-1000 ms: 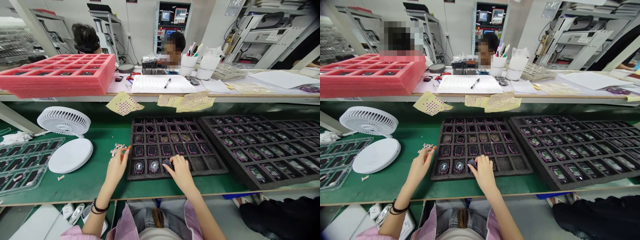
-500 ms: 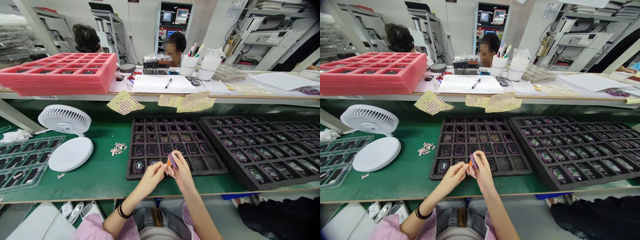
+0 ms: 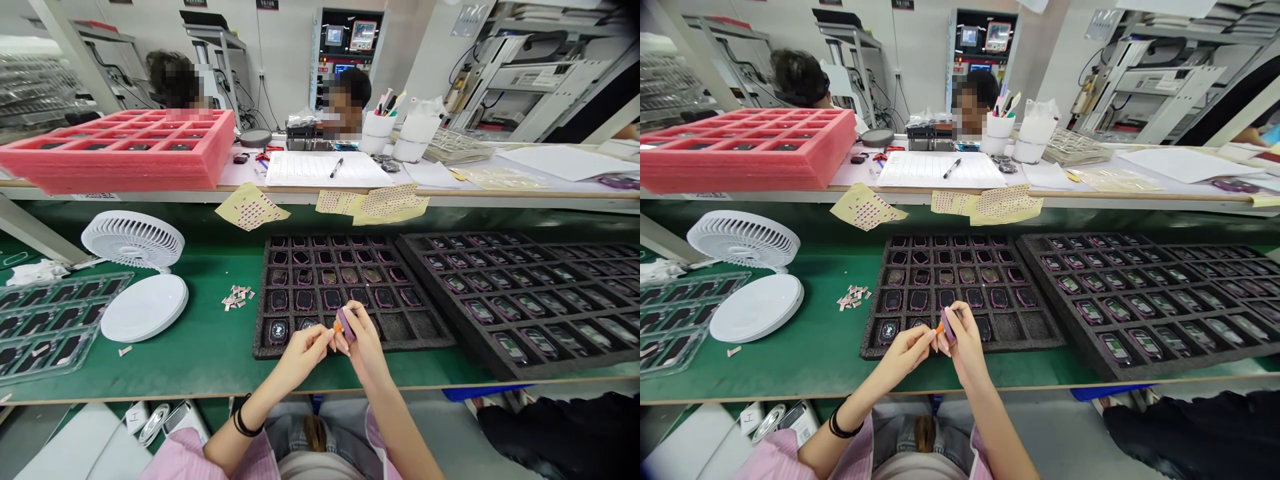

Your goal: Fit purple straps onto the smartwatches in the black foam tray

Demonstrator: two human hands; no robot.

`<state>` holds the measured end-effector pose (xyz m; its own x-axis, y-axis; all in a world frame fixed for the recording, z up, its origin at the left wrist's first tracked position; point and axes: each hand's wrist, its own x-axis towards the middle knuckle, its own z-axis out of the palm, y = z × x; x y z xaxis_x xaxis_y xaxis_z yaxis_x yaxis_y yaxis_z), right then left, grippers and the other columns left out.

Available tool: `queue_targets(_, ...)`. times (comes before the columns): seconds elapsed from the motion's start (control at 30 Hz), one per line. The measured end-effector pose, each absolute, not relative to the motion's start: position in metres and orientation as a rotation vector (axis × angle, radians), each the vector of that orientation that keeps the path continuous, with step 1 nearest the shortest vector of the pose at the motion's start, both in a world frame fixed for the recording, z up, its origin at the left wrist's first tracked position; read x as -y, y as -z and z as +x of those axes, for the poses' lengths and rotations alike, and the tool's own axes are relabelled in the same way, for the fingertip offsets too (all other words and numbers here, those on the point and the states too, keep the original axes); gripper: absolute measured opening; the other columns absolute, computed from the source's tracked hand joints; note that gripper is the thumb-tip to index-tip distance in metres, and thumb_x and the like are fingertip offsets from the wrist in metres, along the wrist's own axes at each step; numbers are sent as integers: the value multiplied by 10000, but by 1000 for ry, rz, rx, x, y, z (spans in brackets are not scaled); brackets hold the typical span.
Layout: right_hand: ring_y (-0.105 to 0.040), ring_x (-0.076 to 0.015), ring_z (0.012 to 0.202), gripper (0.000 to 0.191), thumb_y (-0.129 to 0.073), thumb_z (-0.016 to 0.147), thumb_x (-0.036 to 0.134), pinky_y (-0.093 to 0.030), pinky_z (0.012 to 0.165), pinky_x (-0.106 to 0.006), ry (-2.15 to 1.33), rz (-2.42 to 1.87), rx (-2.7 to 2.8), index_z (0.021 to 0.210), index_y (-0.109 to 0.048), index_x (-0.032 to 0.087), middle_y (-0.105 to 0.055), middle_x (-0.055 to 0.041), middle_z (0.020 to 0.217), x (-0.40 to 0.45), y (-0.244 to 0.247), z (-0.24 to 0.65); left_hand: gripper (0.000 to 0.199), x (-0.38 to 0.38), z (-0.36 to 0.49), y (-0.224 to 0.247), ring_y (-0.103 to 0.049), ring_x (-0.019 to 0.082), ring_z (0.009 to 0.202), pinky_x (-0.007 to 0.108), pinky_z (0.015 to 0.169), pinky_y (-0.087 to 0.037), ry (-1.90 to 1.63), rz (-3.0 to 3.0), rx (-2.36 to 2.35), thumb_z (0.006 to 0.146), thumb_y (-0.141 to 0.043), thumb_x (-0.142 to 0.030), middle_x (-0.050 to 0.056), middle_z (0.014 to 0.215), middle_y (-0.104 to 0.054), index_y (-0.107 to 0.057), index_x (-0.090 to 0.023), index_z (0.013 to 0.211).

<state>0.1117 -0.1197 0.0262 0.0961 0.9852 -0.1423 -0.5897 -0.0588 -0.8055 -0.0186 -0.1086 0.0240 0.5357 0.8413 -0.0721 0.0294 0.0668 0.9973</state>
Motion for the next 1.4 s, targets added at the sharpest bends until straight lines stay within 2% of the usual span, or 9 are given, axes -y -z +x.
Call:
queue_targets(0.23, -373, -38, 350, 242, -651, 836, 397, -292, 352, -163, -1450, -840, 610, 900, -479, 239, -517, 85, 574, 122, -27, 113, 477, 109, -20, -32, -232, 54, 403, 216, 421, -175, -729, 1346, -812, 857, -464, -591, -92, 445, -309, -531, -148, 694)
queue_targets(0.47, -400, -46, 351, 253, -658, 828, 407, -318, 364, -157, -1398, -857, 670, 859, -475, 235, -457, 105, 510, 121, -25, 111, 469, 106, -24, -36, -238, 55, 403, 216, 426, -175, -699, 1379, -811, 863, -470, -567, -88, 442, -321, -572, -135, 710)
queue_targets(0.6, -249, -7, 292, 306, -702, 770, 434, -200, 295, -138, -1534, -786, 581, 815, -485, 222, -447, 114, 525, 121, -28, 108, 470, 106, -25, -39, -225, 49, 389, 212, 419, -174, -675, 1360, -763, 851, -492, -568, -89, 423, -327, -559, -138, 673)
queue_targets(0.67, -187, 8, 310, 335, -740, 720, 430, -192, 292, -132, -1578, -759, 488, 800, -499, 212, -464, 109, 555, 121, -29, 105, 471, 106, -23, -39, -223, 47, 379, 209, 410, -171, -694, 1326, -753, 841, -503, -574, -90, 415, -331, -557, -139, 668)
queue_targets(0.8, -253, -8, 367, 346, -793, 655, 369, -319, 361, -136, -1545, -799, 334, 811, -530, 208, -466, 101, 563, 119, -30, 102, 472, 108, -20, -35, -223, 44, 358, 203, 392, -161, -722, 1257, -760, 831, -512, -582, -94, 399, -336, -577, -136, 691)
queue_targets(0.97, -262, -13, 366, 373, -833, 594, 341, -302, 350, -140, -1535, -818, 262, 761, -532, 200, -451, 107, 528, 117, -27, 102, 485, 108, -18, -27, -210, 37, 336, 197, 375, -148, -713, 1208, -773, 808, -527, -606, -99, 384, -339, -581, -136, 696)
queue_targets(1.17, -315, -24, 371, 330, -793, 644, 328, -305, 342, -161, -1574, -819, 219, 681, -495, 193, -527, 62, 596, 113, -15, 105, 496, 107, -13, -18, -215, 34, 316, 189, 352, -159, -720, 1188, -803, 803, -517, -631, -99, 382, -349, -556, -151, 687)
queue_targets(1.33, -201, -21, 359, 376, -752, 705, 394, -229, 342, -141, -1522, -834, 310, 662, -431, 202, -303, 120, 458, 114, -14, 106, 527, 100, -12, -18, -213, 34, 318, 187, 350, -157, -759, 1186, -867, 791, -509, -663, -98, 368, -331, -526, -157, 643)
queue_targets(1.4, -205, -23, 367, 334, -746, 711, 409, -200, 346, -139, -1451, -871, 409, 752, -478, 215, -323, 121, 484, 116, -15, 104, 527, 99, -10, -19, -255, 37, 342, 181, 367, -201, -813, 1179, -879, 767, -536, -673, -96, 402, -344, -507, -161, 646)
